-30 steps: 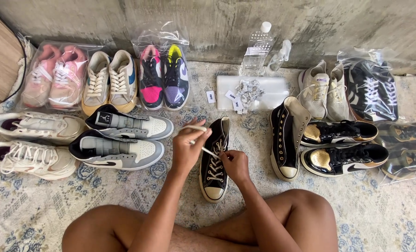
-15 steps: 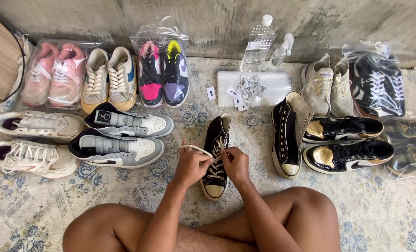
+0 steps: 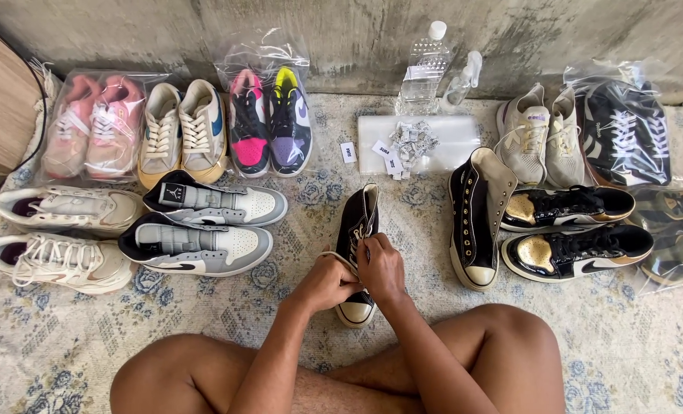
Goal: The person laces a black high-top sneaker by hand, threading the laces through the eyelets and turning the shoe over. They finish by pulling the laces tight and tying them into a bow.
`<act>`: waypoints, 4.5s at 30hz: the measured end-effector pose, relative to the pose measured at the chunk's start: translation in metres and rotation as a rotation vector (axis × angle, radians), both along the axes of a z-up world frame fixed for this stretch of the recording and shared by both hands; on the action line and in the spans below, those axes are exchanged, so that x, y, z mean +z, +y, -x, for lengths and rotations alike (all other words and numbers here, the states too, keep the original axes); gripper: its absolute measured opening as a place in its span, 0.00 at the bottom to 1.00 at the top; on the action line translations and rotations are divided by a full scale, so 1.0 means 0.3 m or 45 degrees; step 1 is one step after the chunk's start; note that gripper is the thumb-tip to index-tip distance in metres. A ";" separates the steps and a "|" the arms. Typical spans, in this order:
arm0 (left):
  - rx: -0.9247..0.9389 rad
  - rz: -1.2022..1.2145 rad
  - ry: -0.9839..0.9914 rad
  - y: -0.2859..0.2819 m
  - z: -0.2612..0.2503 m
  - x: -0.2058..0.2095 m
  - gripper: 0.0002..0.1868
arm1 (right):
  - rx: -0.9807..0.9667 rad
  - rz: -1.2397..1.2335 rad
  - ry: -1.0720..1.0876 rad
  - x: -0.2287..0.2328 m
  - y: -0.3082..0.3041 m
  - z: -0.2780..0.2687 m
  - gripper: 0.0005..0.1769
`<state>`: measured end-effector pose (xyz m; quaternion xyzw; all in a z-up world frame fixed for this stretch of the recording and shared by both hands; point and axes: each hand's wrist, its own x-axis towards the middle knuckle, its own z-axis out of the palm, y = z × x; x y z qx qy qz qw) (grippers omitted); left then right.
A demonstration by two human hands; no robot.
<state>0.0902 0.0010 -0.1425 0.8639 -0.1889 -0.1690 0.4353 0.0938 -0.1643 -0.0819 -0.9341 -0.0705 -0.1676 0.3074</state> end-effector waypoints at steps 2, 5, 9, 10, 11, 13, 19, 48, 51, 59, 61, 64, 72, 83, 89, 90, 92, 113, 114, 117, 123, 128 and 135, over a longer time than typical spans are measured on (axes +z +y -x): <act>0.002 0.001 -0.019 -0.004 0.013 0.056 0.04 | 0.000 0.028 -0.025 -0.007 0.000 0.004 0.11; 0.012 -0.001 -0.055 -0.009 0.016 0.087 0.04 | 0.000 0.062 -0.068 -0.002 -0.002 0.007 0.11; 0.058 0.041 0.010 -0.010 0.041 0.277 0.07 | -0.002 0.070 -0.064 0.000 -0.001 0.028 0.11; 0.057 0.043 0.009 -0.003 0.044 0.286 0.07 | -0.003 0.071 -0.065 -0.013 -0.002 0.032 0.11; 0.069 0.068 0.036 0.004 0.046 0.295 0.08 | 0.017 0.046 -0.061 -0.026 -0.004 0.037 0.11; 0.078 0.093 0.063 0.015 0.045 0.296 0.09 | 0.034 0.022 -0.058 -0.021 -0.012 0.049 0.10; 0.109 0.091 0.046 0.061 0.043 0.345 0.08 | 0.117 -0.204 0.082 0.038 -0.042 0.074 0.10; 0.740 2.213 0.188 0.268 -0.043 0.315 0.12 | 0.011 -0.434 0.303 -0.050 -0.074 0.059 0.10; 0.791 2.219 0.229 0.238 -0.021 0.411 0.13 | 0.000 -0.409 0.291 -0.056 -0.079 0.062 0.08; 0.865 2.081 0.285 0.287 -0.056 0.278 0.13 | -0.010 -0.366 0.292 -0.069 -0.102 0.046 0.06; 0.905 1.963 0.261 0.270 -0.054 0.289 0.13 | -0.008 -0.350 0.288 -0.069 -0.104 0.047 0.06; 0.939 1.755 0.174 0.218 -0.043 0.352 0.13 | 0.004 -0.315 0.255 -0.039 -0.099 0.056 0.06; 0.911 1.026 -0.458 0.034 -0.078 0.410 0.12 | 0.077 -0.124 0.235 -0.062 -0.097 0.061 0.05; 0.554 0.254 -1.300 -0.048 -0.354 0.437 0.03 | 0.103 0.038 0.163 -0.066 -0.092 0.065 0.04; 0.345 -0.393 -1.603 -0.041 -0.445 0.326 0.05 | 0.118 0.147 0.137 -0.070 -0.094 0.066 0.06; 0.335 -0.490 -1.529 -0.034 -0.445 0.315 0.05 | 0.119 0.144 0.134 -0.069 -0.096 0.067 0.06; 0.338 -0.629 -1.366 -0.012 -0.398 0.358 0.03 | 0.115 0.139 0.139 -0.082 -0.095 0.064 0.06; -0.109 -0.547 0.589 0.135 0.068 0.377 0.17 | 0.489 -0.333 -0.235 0.025 -0.052 0.095 0.07; 0.054 -0.478 0.495 0.129 0.066 0.394 0.16 | 0.502 -0.373 -0.269 0.024 -0.055 0.103 0.10; 0.221 -0.295 0.296 0.093 0.031 0.450 0.22 | 0.328 -0.435 -0.319 0.019 -0.075 0.088 0.06; 0.209 -0.146 -0.230 -0.028 -0.066 0.517 0.30 | 0.105 -0.337 -0.024 0.112 -0.093 0.021 0.31; 0.097 -0.408 -0.438 -0.075 -0.167 0.517 0.31 | 0.184 -0.037 0.134 0.164 -0.106 -0.077 0.33; 0.038 -0.585 -0.570 -0.038 -0.286 0.474 0.10 | 0.267 0.254 -0.084 0.112 -0.158 -0.188 0.08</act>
